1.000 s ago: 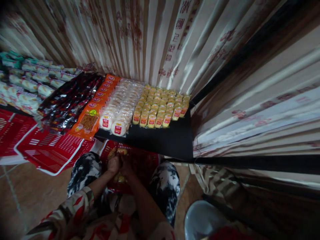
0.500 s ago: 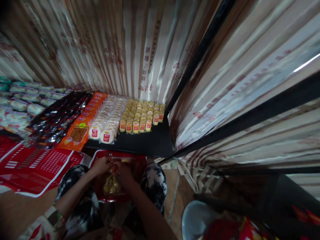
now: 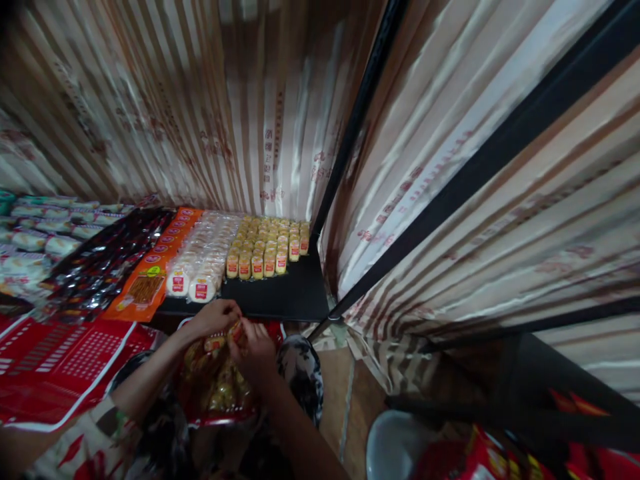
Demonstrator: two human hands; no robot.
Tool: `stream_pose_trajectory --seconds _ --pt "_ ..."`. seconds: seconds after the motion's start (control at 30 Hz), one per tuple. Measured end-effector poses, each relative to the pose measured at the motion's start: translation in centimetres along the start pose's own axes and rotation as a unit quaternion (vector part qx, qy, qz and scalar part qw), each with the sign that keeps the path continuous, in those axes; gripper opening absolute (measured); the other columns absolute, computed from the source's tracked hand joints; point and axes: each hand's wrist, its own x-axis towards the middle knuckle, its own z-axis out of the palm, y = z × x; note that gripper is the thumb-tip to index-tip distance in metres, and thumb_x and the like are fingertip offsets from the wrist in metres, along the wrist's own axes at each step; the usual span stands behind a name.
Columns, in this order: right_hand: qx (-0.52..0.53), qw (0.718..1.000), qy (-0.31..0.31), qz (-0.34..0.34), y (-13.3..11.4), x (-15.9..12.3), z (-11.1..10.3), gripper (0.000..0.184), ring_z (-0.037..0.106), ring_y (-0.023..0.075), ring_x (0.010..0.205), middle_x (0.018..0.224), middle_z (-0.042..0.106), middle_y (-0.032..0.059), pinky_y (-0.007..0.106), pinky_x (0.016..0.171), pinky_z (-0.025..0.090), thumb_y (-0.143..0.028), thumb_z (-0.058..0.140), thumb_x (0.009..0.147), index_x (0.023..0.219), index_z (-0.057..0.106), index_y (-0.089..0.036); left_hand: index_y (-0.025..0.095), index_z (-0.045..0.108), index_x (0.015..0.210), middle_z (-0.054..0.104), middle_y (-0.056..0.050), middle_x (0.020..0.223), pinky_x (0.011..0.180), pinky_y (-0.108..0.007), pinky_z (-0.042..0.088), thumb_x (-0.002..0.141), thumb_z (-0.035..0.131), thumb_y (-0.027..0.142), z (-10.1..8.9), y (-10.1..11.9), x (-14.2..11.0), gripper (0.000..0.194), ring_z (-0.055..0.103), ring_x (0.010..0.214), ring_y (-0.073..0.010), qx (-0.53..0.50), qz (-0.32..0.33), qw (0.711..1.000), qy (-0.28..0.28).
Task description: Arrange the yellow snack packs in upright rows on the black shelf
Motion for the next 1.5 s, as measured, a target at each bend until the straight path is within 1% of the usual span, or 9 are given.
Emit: stream_pose_trajectory --seconds 0.17,0.3,0.43,0.57,0.67,0.83,1.0,1.13,1.5 --pt "-0.001 0.998 0.059 0.019 1.3 0.6 -1.8 0.046 0.056 0.0235 0.098 0.106 0.062 0.0122 0.036 0.088 0.045 -0.028 0.051 0.08 0.122 0.05 -0.013 0.019 0.067 0.085 0.07 -0.003 0.085 0.069 -0.022 0.042 0.077 0.043 0.021 -0.7 3.6 1.8 0.026 0.062 0.078 -0.0153 0.015 0.031 0.999 0.023" --pt "0.001 0.991 0.132 0.031 3.2 1.2 -2.4 0.045 0.057 0.0211 0.093 0.1 0.063 0.0115 0.034 0.082 0.049 -0.03 0.049 0.082 0.123 0.05 -0.013 0.021 0.067 0.091 0.07 -0.002 0.089 0.074 -0.023 0.044 0.078 0.044 0.024 -0.2 5.7 3.8 0.026 0.062 0.084 -0.0158 0.009 0.05 0.998 0.021" --pt "0.019 0.974 0.215 0.071 5.7 2.9 -3.1 0.045 0.058 0.0183 0.082 0.092 0.062 0.0102 0.029 0.067 0.052 -0.033 0.047 0.083 0.122 0.051 -0.013 0.018 0.058 0.114 0.069 -0.003 0.092 0.077 -0.024 0.046 0.081 0.046 0.036 1.1 7.6 6.2 0.039 0.062 0.085 -0.0154 -0.073 0.061 0.993 0.066" --pt "0.024 0.956 0.265 0.121 8.5 5.6 -4.2 0.048 0.058 0.0172 0.079 0.093 0.062 0.0107 0.027 0.064 0.052 -0.037 0.046 0.082 0.123 0.051 -0.012 0.012 0.058 0.112 0.068 -0.007 0.098 0.082 -0.024 0.046 0.083 0.045 0.028 2.7 9.0 8.4 0.036 0.062 0.086 -0.014 -0.173 0.071 0.975 0.119" --pt "0.023 0.95 0.275 0.149 10.3 7.8 -4.8 0.05 0.058 0.0178 0.08 0.097 0.061 0.0116 0.028 0.065 0.052 -0.038 0.045 0.081 0.123 0.05 -0.012 0.013 0.061 0.104 0.068 -0.007 0.102 0.084 -0.023 0.046 0.083 0.045 0.023 4.0 9.7 10.0 0.029 0.062 0.09 -0.0136 -0.212 0.081 0.964 0.141" --pt "0.034 0.948 0.272 0.164 12.4 10.4 -4.7 0.051 0.057 0.0186 0.081 0.099 0.059 0.0132 0.029 0.064 0.052 -0.032 0.045 0.079 0.124 0.049 -0.01 0.016 0.063 0.104 0.066 -0.007 0.109 0.09 -0.026 0.044 0.085 0.044 0.025 5.6 10.0 12.3 0.029 0.06 0.098 -0.0154 -0.197 0.074 0.965 0.159" --pt "0.009 0.946 0.278 0.164 13.7 12.2 -4.6 0.048 0.056 0.0203 0.084 0.097 0.058 0.013 0.032 0.071 0.05 -0.028 0.042 0.079 0.124 0.049 -0.011 0.017 0.061 0.11 0.064 -0.007 0.115 0.097 -0.027 0.04 0.086 0.04 0.024 5.6 10.5 13.8 0.032 0.058 0.107 -0.0161 -0.186 0.055 0.97 0.146" --pt "-0.011 0.947 0.271 0.171 14.5 13.7 -4.6 0.047 0.056 0.0215 0.087 0.099 0.057 0.0137 0.034 0.078 0.047 -0.024 0.038 0.08 0.124 0.05 -0.011 0.014 0.057 0.117 0.057 -0.009 0.127 0.105 -0.029 0.034 0.088 0.037 0.022 5.6 10.9 14.7 0.037 0.051 0.118 -0.0166 -0.181 0.062 0.97 0.151" --pt "-0.019 0.944 0.276 0.177 15.6 16.0 -4.2 0.047 0.055 0.0224 0.089 0.1 0.053 0.012 0.035 0.08 0.046 -0.018 0.037 0.077 0.122 0.052 -0.016 0.011 0.053 0.125 0.046 -0.009 0.137 0.112 -0.028 0.025 0.086 0.037 0.018 5.7 11.4 16.0 0.042 0.038 0.13 -0.0154 -0.188 0.071 0.967 0.154"
